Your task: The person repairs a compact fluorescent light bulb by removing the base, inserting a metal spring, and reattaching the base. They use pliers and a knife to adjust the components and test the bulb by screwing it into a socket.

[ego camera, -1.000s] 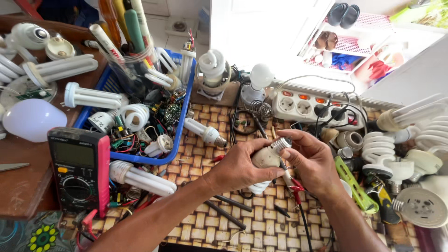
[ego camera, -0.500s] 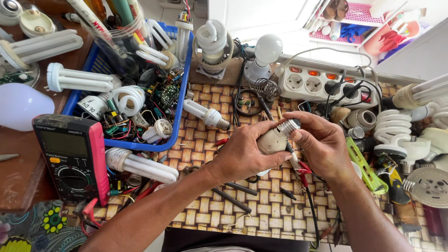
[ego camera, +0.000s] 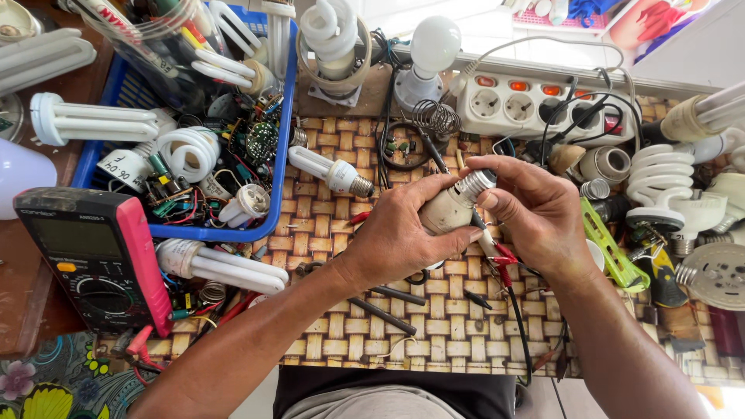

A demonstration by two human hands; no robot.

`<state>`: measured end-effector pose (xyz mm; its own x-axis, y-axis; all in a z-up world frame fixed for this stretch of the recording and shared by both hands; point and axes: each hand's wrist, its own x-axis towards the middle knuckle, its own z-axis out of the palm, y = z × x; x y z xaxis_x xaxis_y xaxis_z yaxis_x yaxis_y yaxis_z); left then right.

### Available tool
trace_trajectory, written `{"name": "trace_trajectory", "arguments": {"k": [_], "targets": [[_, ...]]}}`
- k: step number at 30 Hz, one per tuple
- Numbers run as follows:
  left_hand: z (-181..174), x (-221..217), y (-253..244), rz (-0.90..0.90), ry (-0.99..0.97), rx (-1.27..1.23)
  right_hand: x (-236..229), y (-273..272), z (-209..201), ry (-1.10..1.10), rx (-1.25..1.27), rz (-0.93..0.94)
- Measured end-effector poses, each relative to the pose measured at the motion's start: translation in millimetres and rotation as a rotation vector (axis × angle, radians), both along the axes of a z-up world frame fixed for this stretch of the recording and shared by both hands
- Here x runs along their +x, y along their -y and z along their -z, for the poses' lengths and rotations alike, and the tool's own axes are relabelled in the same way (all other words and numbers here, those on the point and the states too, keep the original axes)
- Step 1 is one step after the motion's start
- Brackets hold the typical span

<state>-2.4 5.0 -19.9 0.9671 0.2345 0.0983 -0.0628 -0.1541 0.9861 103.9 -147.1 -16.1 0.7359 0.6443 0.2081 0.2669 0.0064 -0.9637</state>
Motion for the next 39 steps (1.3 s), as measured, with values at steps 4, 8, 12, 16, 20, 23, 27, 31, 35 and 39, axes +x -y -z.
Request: {"name": "trace_trajectory", "arguments": {"k": [4,8,12,16,20,23,27,31,35,39], "targets": [[1.4,0.9,1.6,0.004,0.003,-0.006,1.4,1.5,1.4,-0.017,-0.007,0.001],[1.2,-0.7,1.2,0.009,0.017,-0.005,3.0,3.3,-0.6,0.005,-0.037,-0.009],[6.9,0.8,-0.1,0.014,0.042,0.043,2.8,3.8,0.3,-0.003,-0.044,-0.037],[10.3,1.9,-0.4,0.008,0.044,0.056,3.5,2.4,-9.6,0.032,-0.074,-0.051],[10.5,0.3,0.1,0.001,0.039,0.07,5.5,2.5,-12.7,0.081,-0.092,-0.1],[11.9,0.1,0.2,0.0,0.031,0.056,7.2,3.1,-9.4,0.093,-0.097,-0.122],[14.6,-1.0,0.8,0.004,0.004,0.045,10.2,4.9,-2.0,0.111,-0.082,-0.15],[7.2,-1.7,2.0,0.025,-0.022,0.047,12.4,6.4,-0.4,0.103,-0.077,-0.165],[3.3,-2.2,6.7,0.046,-0.103,-0.018,9.4,8.3,-3.4,0.102,-0.038,-0.219],[3.6,-2.3,12.4,0.007,-0.152,0.002,5.1,6.6,-2.2,-0.007,0.067,-0.24]]}}
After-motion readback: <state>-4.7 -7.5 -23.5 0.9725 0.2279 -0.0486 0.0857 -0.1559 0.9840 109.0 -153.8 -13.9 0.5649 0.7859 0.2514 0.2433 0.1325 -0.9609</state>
